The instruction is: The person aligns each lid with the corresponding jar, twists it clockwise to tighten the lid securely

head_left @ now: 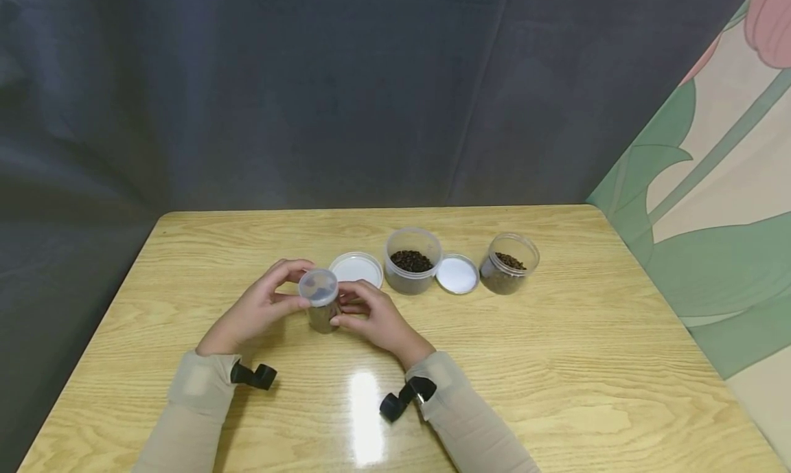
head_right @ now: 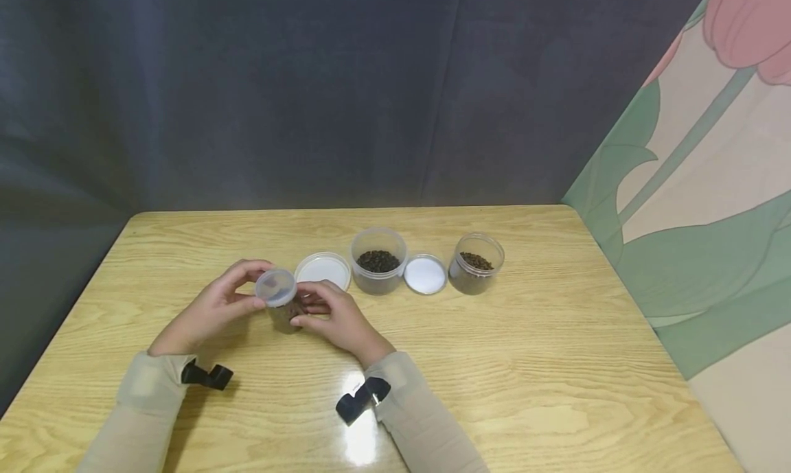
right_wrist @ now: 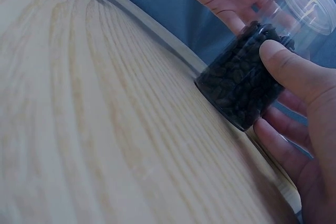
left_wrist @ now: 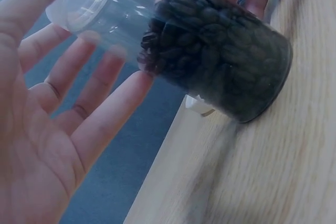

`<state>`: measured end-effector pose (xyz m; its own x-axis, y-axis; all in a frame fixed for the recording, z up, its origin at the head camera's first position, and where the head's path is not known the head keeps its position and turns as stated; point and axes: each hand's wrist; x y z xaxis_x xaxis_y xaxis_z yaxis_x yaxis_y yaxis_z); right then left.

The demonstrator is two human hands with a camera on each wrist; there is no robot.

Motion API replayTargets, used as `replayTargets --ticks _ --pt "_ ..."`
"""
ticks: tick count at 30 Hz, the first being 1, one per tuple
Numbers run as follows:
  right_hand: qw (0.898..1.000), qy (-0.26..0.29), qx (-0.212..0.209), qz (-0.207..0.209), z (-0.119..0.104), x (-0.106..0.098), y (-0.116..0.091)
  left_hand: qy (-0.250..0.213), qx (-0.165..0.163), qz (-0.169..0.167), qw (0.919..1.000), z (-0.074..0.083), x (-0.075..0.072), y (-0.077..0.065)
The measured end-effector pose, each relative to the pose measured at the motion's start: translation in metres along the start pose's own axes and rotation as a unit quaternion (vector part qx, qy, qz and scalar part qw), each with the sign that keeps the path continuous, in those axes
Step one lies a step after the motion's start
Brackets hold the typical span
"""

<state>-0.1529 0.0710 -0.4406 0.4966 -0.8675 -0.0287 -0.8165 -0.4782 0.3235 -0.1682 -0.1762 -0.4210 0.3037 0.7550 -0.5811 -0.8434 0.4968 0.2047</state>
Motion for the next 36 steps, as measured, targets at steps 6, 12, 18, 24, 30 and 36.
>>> replayTargets --ticks 6,12,18,24,30,36 --pt "1.0 -0.002 -0.002 -0.001 0.0 0.0 0.0 -0.004 -0.002 0.006 1.0 0.001 0.001 -0.001" --pt "1.0 -0.005 0.0 -0.007 0.003 0.0 0.0 -0.001 -0.008 0.014 0.9999 0.002 0.003 0.0" --pt "1.0 -0.006 0.001 -0.008 0.002 -0.001 0.0 -0.003 -0.01 0.013 0.9999 0.003 0.003 0.001" --pt "1.0 -0.001 0.0 -0.003 0.0 0.0 -0.001 -0.009 -0.015 0.0 0.9999 0.007 0.002 0.0" --pt "1.0 -0.001 -0.006 0.004 0.023 -0.002 0.0 -0.009 -0.005 -0.013 0.9999 0.008 0.0 0.0" --pt "1.0 -0.001 -0.011 0.006 0.04 -0.005 0.001 -0.012 -0.005 -0.014 0.9998 0.006 0.0 0.0"
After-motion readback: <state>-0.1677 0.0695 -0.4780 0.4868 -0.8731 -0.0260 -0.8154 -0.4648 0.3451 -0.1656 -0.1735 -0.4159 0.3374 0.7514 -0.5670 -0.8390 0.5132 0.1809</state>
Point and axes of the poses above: each hand's wrist, its own y-axis towards the middle knuckle, its own x-axis out of the palm, z = x × y, and after that the axes turned 15 degrees about y, right-handed
